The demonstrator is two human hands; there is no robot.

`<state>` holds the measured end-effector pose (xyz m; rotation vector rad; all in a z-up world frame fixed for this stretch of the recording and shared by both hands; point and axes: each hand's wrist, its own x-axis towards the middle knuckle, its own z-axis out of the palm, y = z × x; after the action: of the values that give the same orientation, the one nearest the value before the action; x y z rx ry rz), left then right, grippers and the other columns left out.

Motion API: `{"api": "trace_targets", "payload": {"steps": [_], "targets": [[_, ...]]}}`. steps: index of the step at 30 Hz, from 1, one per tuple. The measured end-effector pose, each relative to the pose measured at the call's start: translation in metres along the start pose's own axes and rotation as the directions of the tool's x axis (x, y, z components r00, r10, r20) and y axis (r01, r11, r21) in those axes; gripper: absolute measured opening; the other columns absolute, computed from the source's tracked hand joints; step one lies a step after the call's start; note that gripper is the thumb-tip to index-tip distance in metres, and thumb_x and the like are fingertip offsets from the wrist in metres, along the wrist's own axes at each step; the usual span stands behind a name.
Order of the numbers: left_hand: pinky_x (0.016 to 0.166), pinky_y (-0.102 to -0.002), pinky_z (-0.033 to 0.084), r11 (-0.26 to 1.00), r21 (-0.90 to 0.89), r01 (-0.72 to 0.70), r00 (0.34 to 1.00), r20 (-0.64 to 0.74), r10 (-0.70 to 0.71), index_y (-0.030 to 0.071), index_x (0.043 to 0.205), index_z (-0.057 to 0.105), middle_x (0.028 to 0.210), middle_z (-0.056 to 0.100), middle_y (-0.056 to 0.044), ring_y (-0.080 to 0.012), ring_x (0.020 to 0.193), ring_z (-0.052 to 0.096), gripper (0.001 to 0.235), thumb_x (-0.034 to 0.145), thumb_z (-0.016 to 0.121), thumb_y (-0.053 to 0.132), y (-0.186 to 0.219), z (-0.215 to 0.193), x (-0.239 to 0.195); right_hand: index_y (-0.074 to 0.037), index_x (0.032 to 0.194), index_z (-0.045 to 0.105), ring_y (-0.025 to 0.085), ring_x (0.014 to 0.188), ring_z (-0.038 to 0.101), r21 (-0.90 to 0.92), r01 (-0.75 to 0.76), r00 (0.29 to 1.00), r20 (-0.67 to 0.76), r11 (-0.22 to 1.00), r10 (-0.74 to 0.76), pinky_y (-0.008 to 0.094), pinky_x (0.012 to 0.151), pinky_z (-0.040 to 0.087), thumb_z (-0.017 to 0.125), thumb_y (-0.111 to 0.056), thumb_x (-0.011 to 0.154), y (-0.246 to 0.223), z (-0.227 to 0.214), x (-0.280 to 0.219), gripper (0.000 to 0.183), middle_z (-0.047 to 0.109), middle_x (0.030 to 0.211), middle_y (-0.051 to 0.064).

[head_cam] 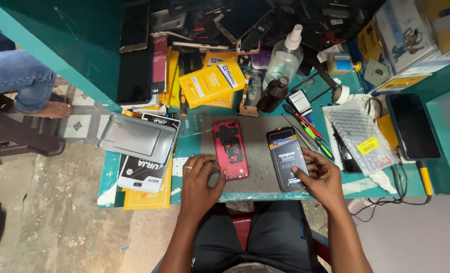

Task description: The person handles a disassembled smartphone, removes a protective film from a new screen, and aligns the screen with the phone body. The person then picks up a bubble-wrapped package and places it back on the table.

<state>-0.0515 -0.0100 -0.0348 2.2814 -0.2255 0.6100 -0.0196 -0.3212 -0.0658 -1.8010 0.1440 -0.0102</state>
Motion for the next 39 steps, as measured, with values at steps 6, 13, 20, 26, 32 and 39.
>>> {"api": "trace_targets", "payload": {"steps": [6, 13, 20, 26, 32, 39], "targets": [[0.112, -0.052, 0.04, 1.0, -0.004, 0.012, 1.0, 0.018, -0.012, 0.005, 0.087, 0.068, 0.11, 0.067, -0.01, -0.0312, 0.114, 0.062, 0.014, 0.082, 0.078, 0.013, 0.0, 0.0, 0.0, 0.006, 0.135, 0.061, 0.01, 0.086, 0.068, 0.018, -0.001, 1.0, 0.024, 1.0, 0.001, 0.024, 0.074, 0.058, 0.08, 0.005, 0.078, -0.004, 0.0, -0.001, 0.06, 0.073, 0.109, 0.01], [0.114, -0.053, 0.039, 1.0, 0.01, 0.02, 0.999, 0.029, -0.02, 0.004, 0.087, 0.069, 0.111, 0.067, -0.011, -0.0311, 0.116, 0.062, 0.014, 0.084, 0.077, 0.014, -0.002, 0.002, -0.002, 0.005, 0.142, 0.053, 0.012, 0.093, 0.067, 0.14, -0.052, 0.998, 0.026, 0.989, 0.049, 0.026, 0.081, 0.059, 0.075, 0.012, 0.077, -0.012, 0.003, -0.003, 0.07, 0.069, 0.119, 0.011], [0.114, -0.053, 0.039, 0.999, 0.018, 0.027, 0.999, 0.033, -0.028, 0.004, 0.088, 0.069, 0.111, 0.068, -0.011, -0.0311, 0.116, 0.061, 0.014, 0.084, 0.077, 0.015, -0.004, 0.003, -0.003, 0.007, 0.139, 0.056, 0.013, 0.097, 0.069, 0.154, -0.095, 0.995, 0.046, 0.984, 0.089, 0.026, 0.084, 0.06, 0.075, 0.012, 0.079, -0.016, 0.007, 0.0, 0.063, 0.069, 0.12, 0.014], [0.114, -0.052, 0.039, 0.999, 0.03, 0.019, 0.999, 0.026, -0.02, 0.004, 0.088, 0.069, 0.111, 0.067, -0.011, -0.0309, 0.116, 0.061, 0.014, 0.084, 0.077, 0.016, -0.003, 0.003, -0.002, 0.008, 0.135, 0.057, 0.013, 0.094, 0.069, 0.106, -0.028, 0.999, -0.013, 0.994, 0.03, 0.025, 0.08, 0.059, 0.076, 0.01, 0.08, -0.009, 0.027, 0.009, 0.059, 0.071, 0.12, 0.015], [0.113, -0.052, 0.04, 1.0, 0.024, 0.016, 1.0, 0.024, -0.017, 0.005, 0.088, 0.069, 0.111, 0.067, -0.011, -0.031, 0.116, 0.061, 0.014, 0.085, 0.078, 0.016, -0.003, 0.003, -0.002, 0.008, 0.138, 0.058, 0.015, 0.098, 0.071, -0.09, 0.096, 0.995, -0.021, 0.991, -0.098, 0.028, 0.087, 0.059, 0.079, 0.001, 0.084, -0.017, 0.037, 0.007, 0.059, 0.074, 0.111, 0.016], [0.114, -0.052, 0.04, 0.999, 0.032, 0.02, 1.0, 0.023, -0.021, 0.006, 0.087, 0.069, 0.111, 0.067, -0.01, -0.0303, 0.117, 0.061, 0.014, 0.085, 0.078, 0.016, -0.004, 0.004, -0.002, 0.003, 0.131, 0.065, 0.019, 0.09, 0.071, -0.36, 0.103, 0.993, -0.017, 0.927, -0.117, 0.031, 0.079, 0.059, 0.085, -0.008, 0.076, -0.044, 0.03, 0.008, 0.06, 0.07, 0.113, 0.015]]}}
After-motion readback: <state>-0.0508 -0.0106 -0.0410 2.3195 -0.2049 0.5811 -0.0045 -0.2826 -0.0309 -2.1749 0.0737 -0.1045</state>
